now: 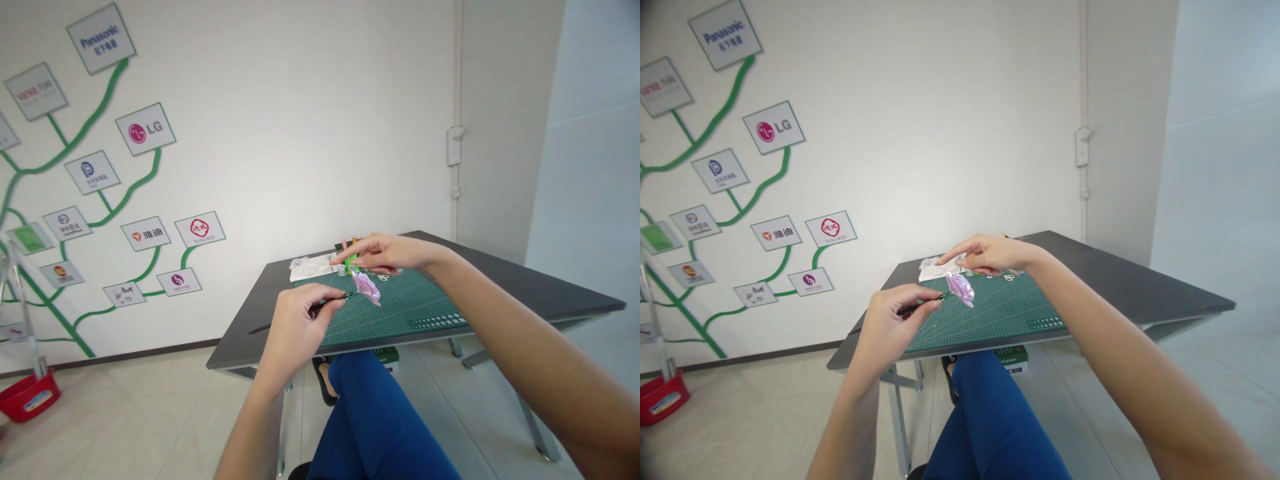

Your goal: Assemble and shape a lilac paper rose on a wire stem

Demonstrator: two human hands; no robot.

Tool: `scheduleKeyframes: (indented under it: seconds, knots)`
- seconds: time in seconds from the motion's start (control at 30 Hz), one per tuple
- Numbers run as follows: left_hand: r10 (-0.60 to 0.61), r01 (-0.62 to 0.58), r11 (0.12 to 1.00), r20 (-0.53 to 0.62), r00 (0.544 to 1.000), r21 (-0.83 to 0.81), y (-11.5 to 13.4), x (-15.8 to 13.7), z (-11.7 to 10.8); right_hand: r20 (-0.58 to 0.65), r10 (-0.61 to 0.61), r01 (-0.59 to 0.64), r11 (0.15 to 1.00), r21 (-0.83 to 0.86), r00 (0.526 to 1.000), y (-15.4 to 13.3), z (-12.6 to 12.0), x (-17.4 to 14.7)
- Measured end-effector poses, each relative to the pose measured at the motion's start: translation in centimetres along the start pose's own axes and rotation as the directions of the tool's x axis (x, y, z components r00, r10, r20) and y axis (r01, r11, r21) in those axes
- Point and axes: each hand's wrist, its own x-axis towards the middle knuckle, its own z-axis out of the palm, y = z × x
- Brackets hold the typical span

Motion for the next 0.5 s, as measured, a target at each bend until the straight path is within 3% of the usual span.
scheduleKeyframes:
  seconds: [0.33,0.5]
  knots:
    - [-0.05,0.046,0.998,-0.122,0.991,-0.041,-1.2,-0.2,0.0,0.034,0.028,-0.031,0.996,0.081,0.999,4.2,5.0,-1.4]
    - [-0.109,0.094,0.991,-0.168,0.98,-0.091,-2.1,-0.3,0.5,-0.048,0.048,-0.043,0.994,0.097,0.998,3.8,8.1,-3.4]
